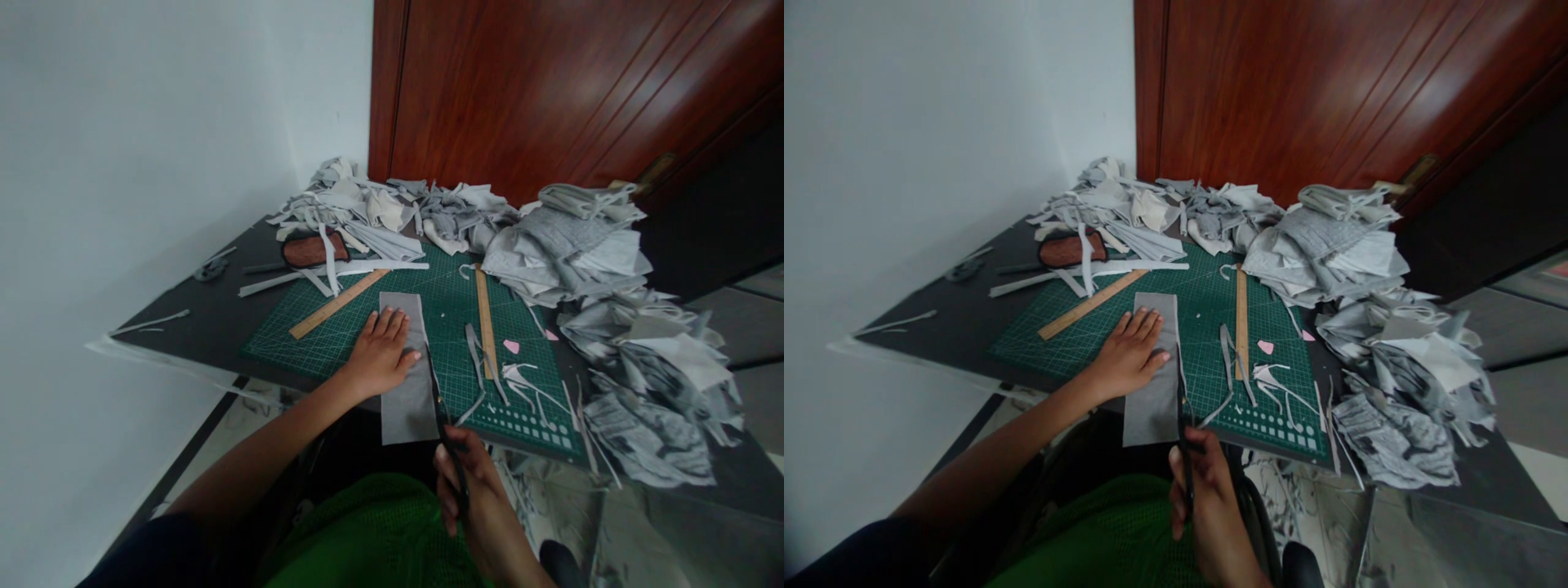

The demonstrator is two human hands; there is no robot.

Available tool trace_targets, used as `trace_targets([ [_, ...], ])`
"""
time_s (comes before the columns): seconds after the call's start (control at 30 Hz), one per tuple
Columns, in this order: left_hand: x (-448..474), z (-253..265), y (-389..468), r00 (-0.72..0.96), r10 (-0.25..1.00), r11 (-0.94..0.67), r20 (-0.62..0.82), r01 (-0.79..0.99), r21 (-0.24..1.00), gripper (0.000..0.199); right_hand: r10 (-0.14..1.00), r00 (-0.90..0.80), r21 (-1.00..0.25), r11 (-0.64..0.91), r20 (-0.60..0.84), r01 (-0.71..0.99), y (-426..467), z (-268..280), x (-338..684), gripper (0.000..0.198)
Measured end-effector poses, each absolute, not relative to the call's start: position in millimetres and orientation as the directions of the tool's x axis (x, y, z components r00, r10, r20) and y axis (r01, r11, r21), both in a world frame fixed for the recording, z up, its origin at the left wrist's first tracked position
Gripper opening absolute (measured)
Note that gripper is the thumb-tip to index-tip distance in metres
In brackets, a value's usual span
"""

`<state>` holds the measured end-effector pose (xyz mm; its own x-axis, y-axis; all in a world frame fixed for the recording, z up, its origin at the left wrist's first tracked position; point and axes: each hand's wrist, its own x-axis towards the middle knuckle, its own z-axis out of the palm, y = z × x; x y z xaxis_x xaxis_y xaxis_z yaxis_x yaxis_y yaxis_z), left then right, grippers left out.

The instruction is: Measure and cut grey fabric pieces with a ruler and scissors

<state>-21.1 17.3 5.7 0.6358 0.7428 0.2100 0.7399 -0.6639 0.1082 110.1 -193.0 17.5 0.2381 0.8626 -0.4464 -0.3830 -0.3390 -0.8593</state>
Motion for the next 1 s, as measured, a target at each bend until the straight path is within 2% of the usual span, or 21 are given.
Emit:
trace_targets([
  [0.27, -27.6, 8.6, -1.1, 0.658, 0.737, -0.674, 0.155, 0.731, 0.106, 0.073, 0.831, 0.208, -0.787, -0.364, -0.516, -0.498, -209.7, 1.0, 122.4, 0.055],
  [0.53, -31.3, 14.7, -33.5, 0.637, 0.761, -0.649, 0.127, 0.752, 0.115, 0.077, 0.813, 0.213, -0.792, -0.408, -0.541, -0.455, -216.3, 6.9, 119.9, 0.056],
  [0.67, -29.7, 31.6, -19.5, 0.651, 0.75, -0.662, 0.118, 0.742, 0.109, 0.066, 0.826, 0.205, -0.815, -0.418, -0.525, -0.402, -217.8, 9.6, 118.8, 0.059],
  [0.77, -31.0, 32.2, 0.2, 0.673, 0.719, -0.693, 0.177, 0.714, 0.102, 0.058, 0.831, 0.204, -0.829, -0.426, -0.517, -0.363, -218.4, 12.0, 118.3, 0.062],
  [0.83, -32.1, 24.1, 12.0, 0.693, 0.687, -0.72, 0.217, 0.689, 0.078, 0.061, 0.825, 0.202, -0.825, -0.443, -0.528, -0.351, -217.2, 13.3, 117.0, 0.066],
  [1.0, -32.1, 4.2, 22.9, 0.687, 0.7, -0.711, 0.197, 0.698, 0.091, 0.067, 0.83, 0.224, -0.847, -0.441, -0.511, -0.298, -207.3, 9.7, 112.6, 0.067],
])
